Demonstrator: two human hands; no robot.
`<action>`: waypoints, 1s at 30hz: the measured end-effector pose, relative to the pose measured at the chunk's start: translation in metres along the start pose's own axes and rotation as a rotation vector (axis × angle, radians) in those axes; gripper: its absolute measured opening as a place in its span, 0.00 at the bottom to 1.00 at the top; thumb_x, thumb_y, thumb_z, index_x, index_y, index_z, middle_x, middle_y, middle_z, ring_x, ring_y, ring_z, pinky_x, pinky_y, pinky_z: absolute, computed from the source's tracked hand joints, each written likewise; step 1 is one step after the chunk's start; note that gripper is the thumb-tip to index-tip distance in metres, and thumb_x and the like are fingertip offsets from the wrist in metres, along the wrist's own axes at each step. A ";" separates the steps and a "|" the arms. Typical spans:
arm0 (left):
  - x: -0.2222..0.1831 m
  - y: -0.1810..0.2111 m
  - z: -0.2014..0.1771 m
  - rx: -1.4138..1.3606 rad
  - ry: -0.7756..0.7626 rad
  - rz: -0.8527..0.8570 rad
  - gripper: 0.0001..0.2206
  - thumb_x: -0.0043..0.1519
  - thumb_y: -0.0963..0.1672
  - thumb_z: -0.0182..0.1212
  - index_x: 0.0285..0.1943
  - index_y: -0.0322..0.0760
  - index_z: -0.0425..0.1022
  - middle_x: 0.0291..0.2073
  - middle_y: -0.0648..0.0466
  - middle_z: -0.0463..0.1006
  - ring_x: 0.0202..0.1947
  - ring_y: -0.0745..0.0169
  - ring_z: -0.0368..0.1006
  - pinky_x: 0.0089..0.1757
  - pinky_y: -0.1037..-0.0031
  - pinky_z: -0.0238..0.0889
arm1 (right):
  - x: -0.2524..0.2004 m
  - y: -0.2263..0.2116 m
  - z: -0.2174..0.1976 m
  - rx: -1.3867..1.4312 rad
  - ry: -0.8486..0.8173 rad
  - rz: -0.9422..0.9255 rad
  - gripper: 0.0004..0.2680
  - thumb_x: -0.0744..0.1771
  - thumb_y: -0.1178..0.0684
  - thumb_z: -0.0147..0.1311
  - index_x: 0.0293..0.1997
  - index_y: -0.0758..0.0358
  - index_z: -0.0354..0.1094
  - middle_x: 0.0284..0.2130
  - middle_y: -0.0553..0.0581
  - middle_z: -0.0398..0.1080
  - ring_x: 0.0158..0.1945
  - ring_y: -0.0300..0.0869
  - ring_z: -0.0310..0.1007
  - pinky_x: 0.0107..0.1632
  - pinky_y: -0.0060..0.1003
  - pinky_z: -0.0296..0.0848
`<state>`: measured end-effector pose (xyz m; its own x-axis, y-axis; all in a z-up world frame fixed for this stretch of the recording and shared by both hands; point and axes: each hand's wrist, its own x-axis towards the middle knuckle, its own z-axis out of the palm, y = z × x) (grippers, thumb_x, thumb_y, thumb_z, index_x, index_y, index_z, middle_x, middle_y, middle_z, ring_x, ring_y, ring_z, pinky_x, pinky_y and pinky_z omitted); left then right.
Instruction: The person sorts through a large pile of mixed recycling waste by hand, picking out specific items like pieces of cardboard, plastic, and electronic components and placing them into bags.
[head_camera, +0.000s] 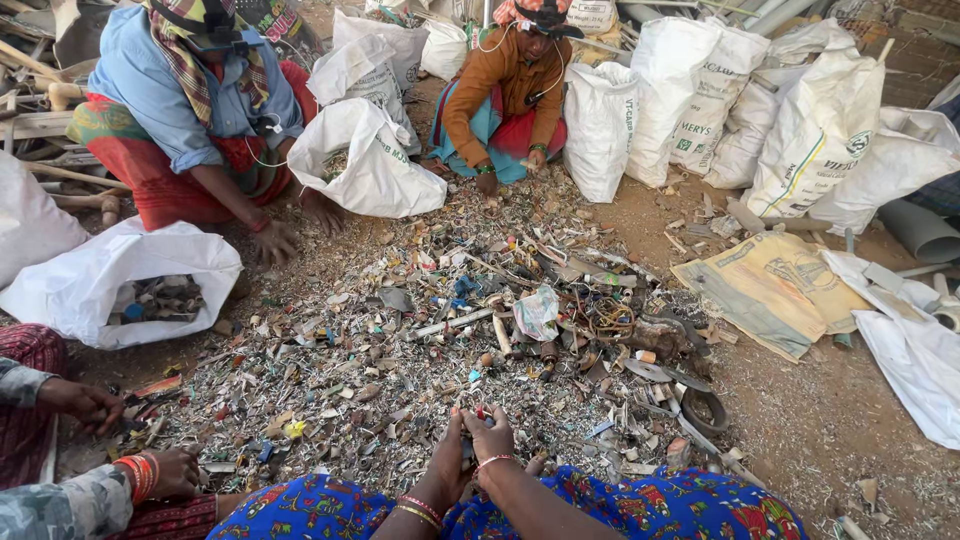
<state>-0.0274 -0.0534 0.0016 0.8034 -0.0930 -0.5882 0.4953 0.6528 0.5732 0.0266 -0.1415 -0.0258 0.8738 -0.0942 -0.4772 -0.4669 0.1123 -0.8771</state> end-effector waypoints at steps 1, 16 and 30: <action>0.002 -0.001 -0.001 -0.030 0.015 0.017 0.31 0.66 0.62 0.41 0.62 0.41 0.73 0.48 0.48 0.80 0.46 0.54 0.75 0.47 0.59 0.69 | -0.003 0.000 0.002 0.062 -0.019 0.002 0.25 0.63 0.52 0.67 0.65 0.58 0.57 0.41 0.54 0.75 0.41 0.39 0.74 0.42 0.37 0.76; 0.018 -0.025 -0.024 0.998 0.100 0.723 0.30 0.71 0.55 0.33 0.77 0.36 0.54 0.77 0.44 0.52 0.74 0.50 0.52 0.67 0.65 0.49 | 0.023 0.043 0.002 0.495 -0.087 0.020 0.15 0.63 0.55 0.64 0.49 0.70 0.63 0.36 0.60 0.73 0.37 0.45 0.74 0.38 0.39 0.75; -0.008 0.000 0.008 0.781 0.029 0.578 0.35 0.68 0.56 0.40 0.81 0.39 0.37 0.79 0.43 0.44 0.78 0.46 0.42 0.69 0.62 0.39 | 0.009 0.011 0.003 0.618 -0.080 0.209 0.25 0.60 0.60 0.66 0.59 0.73 0.56 0.41 0.67 0.72 0.40 0.51 0.76 0.42 0.46 0.78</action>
<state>-0.0309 -0.0588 0.0113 0.9882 0.1109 -0.1052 0.1156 -0.0919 0.9890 0.0297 -0.1383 -0.0396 0.7918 0.0626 -0.6076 -0.4846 0.6701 -0.5623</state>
